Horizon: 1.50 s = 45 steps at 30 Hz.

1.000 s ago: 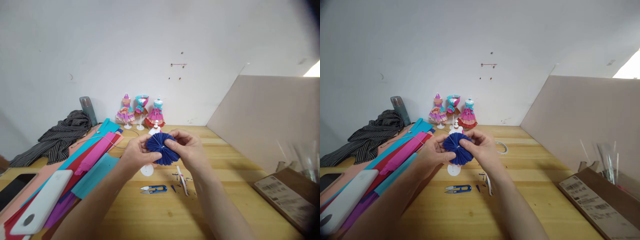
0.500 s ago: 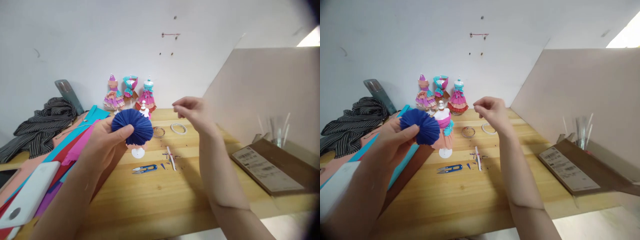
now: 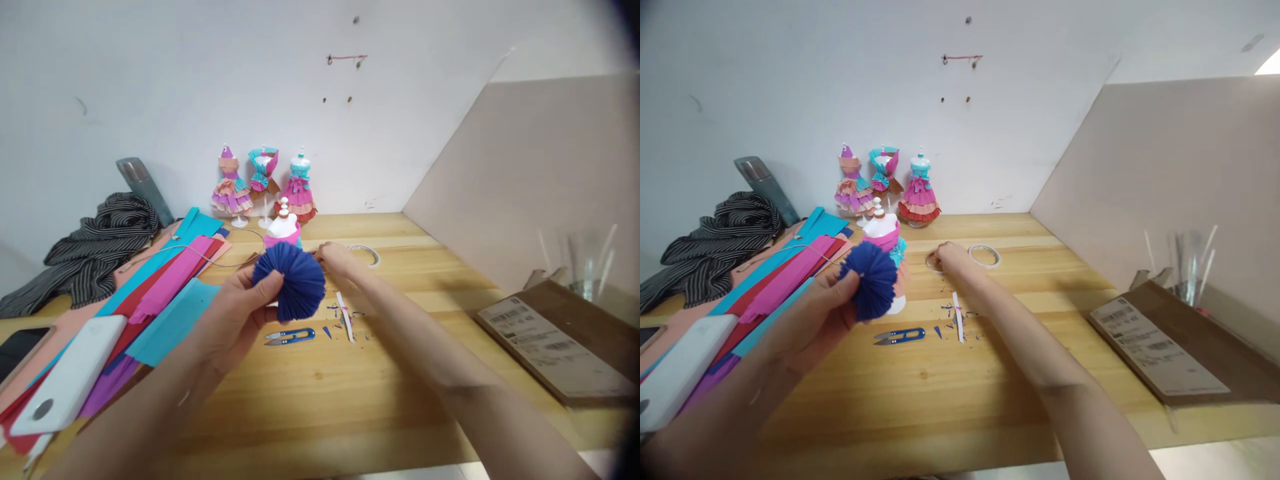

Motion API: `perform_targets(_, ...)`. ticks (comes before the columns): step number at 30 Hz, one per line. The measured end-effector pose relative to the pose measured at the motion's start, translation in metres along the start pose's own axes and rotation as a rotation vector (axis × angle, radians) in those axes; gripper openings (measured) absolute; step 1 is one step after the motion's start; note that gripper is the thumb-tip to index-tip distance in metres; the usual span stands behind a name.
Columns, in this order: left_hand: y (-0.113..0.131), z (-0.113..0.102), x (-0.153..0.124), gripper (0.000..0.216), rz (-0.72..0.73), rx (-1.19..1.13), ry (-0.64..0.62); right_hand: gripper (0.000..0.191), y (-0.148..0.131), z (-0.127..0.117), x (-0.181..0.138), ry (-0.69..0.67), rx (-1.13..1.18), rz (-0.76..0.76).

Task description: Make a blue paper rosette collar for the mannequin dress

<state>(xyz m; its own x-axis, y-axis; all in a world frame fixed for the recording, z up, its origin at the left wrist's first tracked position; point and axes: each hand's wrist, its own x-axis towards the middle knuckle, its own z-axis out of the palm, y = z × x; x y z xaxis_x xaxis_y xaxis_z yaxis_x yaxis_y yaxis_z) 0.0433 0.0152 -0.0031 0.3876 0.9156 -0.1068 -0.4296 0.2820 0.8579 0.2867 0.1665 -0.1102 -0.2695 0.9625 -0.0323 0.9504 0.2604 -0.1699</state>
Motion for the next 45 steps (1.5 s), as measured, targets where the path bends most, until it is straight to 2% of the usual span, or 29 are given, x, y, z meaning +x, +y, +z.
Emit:
perform_targets(4,-0.032,-0.006,-0.012,0.038,-0.189,-0.011,0.030,0.030,-0.004,0.004,0.007,-0.061,-0.032,0.008)
perform_targets(8,-0.056,-0.009,-0.016,0.044,-0.316,0.005,0.029,0.024,-0.010,-0.003,0.004,0.014,0.032,0.029)
perform_targets(11,-0.060,-0.007,-0.017,0.044,-0.308,0.030,0.017,0.015,-0.015,-0.026,-0.015,0.155,0.158,0.022)
perform_targets(14,-0.054,0.001,-0.015,0.049,-0.264,0.066,-0.009,0.022,-0.029,-0.061,-0.054,0.314,0.307,-0.028)
perform_targets(15,-0.051,0.006,-0.014,0.050,-0.250,0.075,-0.022,0.021,-0.037,-0.074,-0.070,0.380,0.383,-0.073)
perform_targets(16,-0.047,0.010,-0.012,0.050,-0.236,0.078,-0.033,0.016,-0.045,-0.086,-0.087,0.479,0.594,-0.215)
perform_targets(18,-0.038,0.021,-0.010,0.048,-0.197,0.053,-0.045,0.010,-0.065,-0.106,-0.117,0.505,0.832,-0.501)
perform_targets(19,-0.033,0.026,-0.009,0.047,-0.171,0.029,-0.045,0.008,-0.075,-0.112,-0.129,0.495,0.847,-0.588)
perform_targets(21,-0.025,0.034,-0.007,0.043,-0.114,-0.025,-0.046,0.009,-0.089,-0.119,-0.145,0.551,0.796,-0.662)
perform_targets(26,-0.018,0.045,-0.004,0.032,0.027,-0.074,-0.045,0.018,-0.097,-0.116,-0.156,0.788,0.596,-0.557)
perform_targets(31,-0.016,0.044,0.002,0.023,0.035,-0.094,-0.031,0.014,-0.088,-0.119,-0.154,0.804,0.624,-0.544)
perform_targets(33,-0.010,0.041,0.003,0.019,0.043,-0.116,-0.028,0.007,-0.076,-0.118,-0.140,0.852,0.638,-0.459)
perform_targets(35,0.000,0.036,0.003,0.018,0.087,-0.133,-0.007,0.006,-0.057,-0.111,-0.114,0.872,0.577,-0.247)
perform_targets(36,0.007,0.034,0.002,0.017,0.126,-0.135,0.018,0.008,-0.045,-0.104,-0.098,0.807,0.493,-0.097)
perform_targets(37,0.014,0.031,0.001,0.016,0.181,-0.135,0.052,0.010,-0.033,-0.095,-0.082,0.686,0.398,0.052)
perform_targets(38,0.020,0.028,0.000,0.015,0.238,-0.134,0.084,0.011,-0.022,-0.084,-0.065,0.610,0.365,0.110)
perform_targets(41,0.037,0.019,0.001,0.012,0.403,-0.126,0.112,0.010,0.001,-0.048,-0.026,0.456,0.290,0.192)
perform_targets(45,0.047,0.005,0.012,0.009,0.475,-0.122,0.174,0.020,0.004,-0.009,-0.006,0.277,0.211,0.252)
